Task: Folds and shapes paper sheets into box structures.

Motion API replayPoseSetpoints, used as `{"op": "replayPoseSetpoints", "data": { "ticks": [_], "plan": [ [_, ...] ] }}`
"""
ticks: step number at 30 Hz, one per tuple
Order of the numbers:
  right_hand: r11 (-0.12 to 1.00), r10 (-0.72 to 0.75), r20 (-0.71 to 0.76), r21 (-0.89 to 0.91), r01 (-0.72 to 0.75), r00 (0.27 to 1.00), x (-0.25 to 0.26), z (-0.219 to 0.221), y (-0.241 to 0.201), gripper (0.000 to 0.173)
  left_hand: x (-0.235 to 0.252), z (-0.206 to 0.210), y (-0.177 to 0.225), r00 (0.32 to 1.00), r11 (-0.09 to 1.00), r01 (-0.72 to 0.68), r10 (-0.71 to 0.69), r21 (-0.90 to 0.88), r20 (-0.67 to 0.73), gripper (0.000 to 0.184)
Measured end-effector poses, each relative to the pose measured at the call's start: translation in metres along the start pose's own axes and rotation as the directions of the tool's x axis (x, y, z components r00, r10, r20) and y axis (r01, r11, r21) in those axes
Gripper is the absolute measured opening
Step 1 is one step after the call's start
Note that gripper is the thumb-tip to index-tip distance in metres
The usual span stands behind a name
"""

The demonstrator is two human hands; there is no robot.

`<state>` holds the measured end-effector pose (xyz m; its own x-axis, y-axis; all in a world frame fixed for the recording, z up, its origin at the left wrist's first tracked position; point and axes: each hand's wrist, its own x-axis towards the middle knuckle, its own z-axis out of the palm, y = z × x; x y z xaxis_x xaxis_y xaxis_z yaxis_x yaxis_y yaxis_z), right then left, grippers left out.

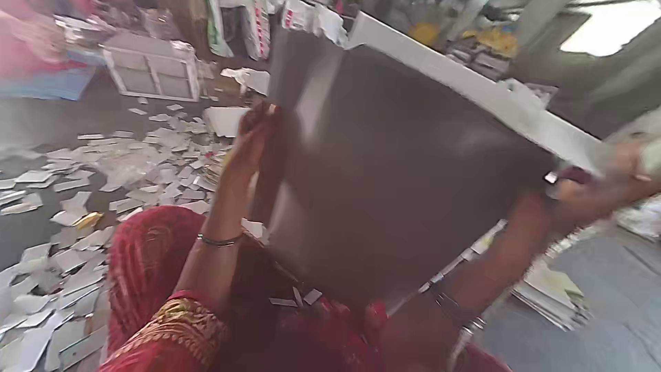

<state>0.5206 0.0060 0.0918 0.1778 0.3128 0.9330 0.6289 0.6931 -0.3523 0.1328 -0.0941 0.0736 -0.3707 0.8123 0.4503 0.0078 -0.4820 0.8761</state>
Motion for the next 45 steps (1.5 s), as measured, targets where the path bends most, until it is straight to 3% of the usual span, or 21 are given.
{"op": "replayPoseSetpoints", "data": {
  "ticks": [2,5,8,11,14,19,22,24,27,30,33,35,37,39,42,45],
  "plan": [
    [0.998,-0.036,0.073,0.048,0.033,0.997,-0.009,-0.001,0.002,0.077,0.005,0.006,0.0,0.994,0.994,-0.103,0.104,-0.023,0.019,0.029],
    [0.983,0.186,0.163,-0.019,-0.185,0.969,-0.023,0.002,-0.005,0.071,0.038,-0.013,-0.041,0.957,0.958,-0.284,0.286,-0.033,0.046,0.026],
    [0.949,0.316,0.168,-0.06,-0.311,0.934,-0.033,0.009,0.013,0.063,0.044,-0.019,-0.047,0.95,0.949,-0.311,0.312,-0.042,0.013,0.024],
    [0.929,0.36,0.186,0.02,-0.369,0.914,-0.039,0.019,0.024,0.061,0.043,-0.018,-0.047,0.971,0.973,-0.229,0.228,-0.009,-0.075,0.031],
    [0.911,0.406,0.226,-0.023,-0.412,0.885,-0.035,0.035,0.027,0.046,0.05,-0.022,-0.059,0.975,0.989,-0.147,0.146,0.007,-0.165,0.047],
    [0.938,0.346,0.415,-0.183,-0.296,0.842,-0.037,0.042,0.029,0.049,0.05,-0.026,-0.06,0.957,0.991,0.062,-0.092,-0.114,-0.276,0.056],
    [0.92,0.391,0.481,-0.219,-0.324,0.785,-0.044,0.048,0.035,0.046,0.067,-0.039,-0.068,0.923,0.945,0.174,-0.255,-0.278,-0.287,0.046],
    [0.901,0.433,0.552,-0.247,-0.356,0.713,-0.048,0.048,0.04,0.043,0.081,-0.053,-0.079,0.909,0.891,0.26,-0.356,-0.372,-0.216,0.041],
    [0.893,0.442,0.627,-0.237,-0.384,0.641,-0.057,0.052,0.059,0.051,0.086,-0.074,-0.092,0.913,0.888,0.316,-0.381,-0.335,-0.148,0.035],
    [0.866,0.473,0.62,-0.2,-0.458,0.626,-0.065,0.059,0.069,0.064,0.087,-0.089,-0.101,0.937,0.937,0.321,-0.335,-0.136,-0.1,0.044],
    [0.841,0.474,0.599,-0.092,-0.533,0.645,-0.073,0.072,0.066,0.058,0.093,-0.096,-0.125,0.959,0.959,0.285,-0.285,0.007,0.007,0.058],
    [0.812,0.481,0.579,-0.012,-0.583,0.658,-0.08,0.082,0.07,0.058,0.095,-0.095,-0.142,0.966,0.961,0.25,-0.256,0.119,0.045,0.058],
    [0.775,0.48,0.562,0.088,-0.626,0.673,-0.085,0.085,0.071,0.059,0.091,-0.086,-0.148,0.944,0.926,0.317,-0.33,0.205,0.028,0.053],
    [0.743,0.493,0.52,0.165,-0.648,0.697,-0.085,0.085,0.066,0.054,0.086,-0.068,-0.138,0.857,0.833,0.508,-0.515,0.22,-0.029,0.049],
    [0.719,0.528,0.436,0.227,-0.656,0.729,-0.083,0.085,0.058,0.046,0.081,-0.074,-0.179,0.887,0.897,0.391,-0.427,0.208,0.175,0.041],
    [0.632,0.628,0.326,0.315,-0.708,0.706,-0.078,0.088,0.046,0.049,0.078,-0.064,-0.185,0.876,0.898,0.428,-0.439,0.097,0.202,0.039]
  ]
}}
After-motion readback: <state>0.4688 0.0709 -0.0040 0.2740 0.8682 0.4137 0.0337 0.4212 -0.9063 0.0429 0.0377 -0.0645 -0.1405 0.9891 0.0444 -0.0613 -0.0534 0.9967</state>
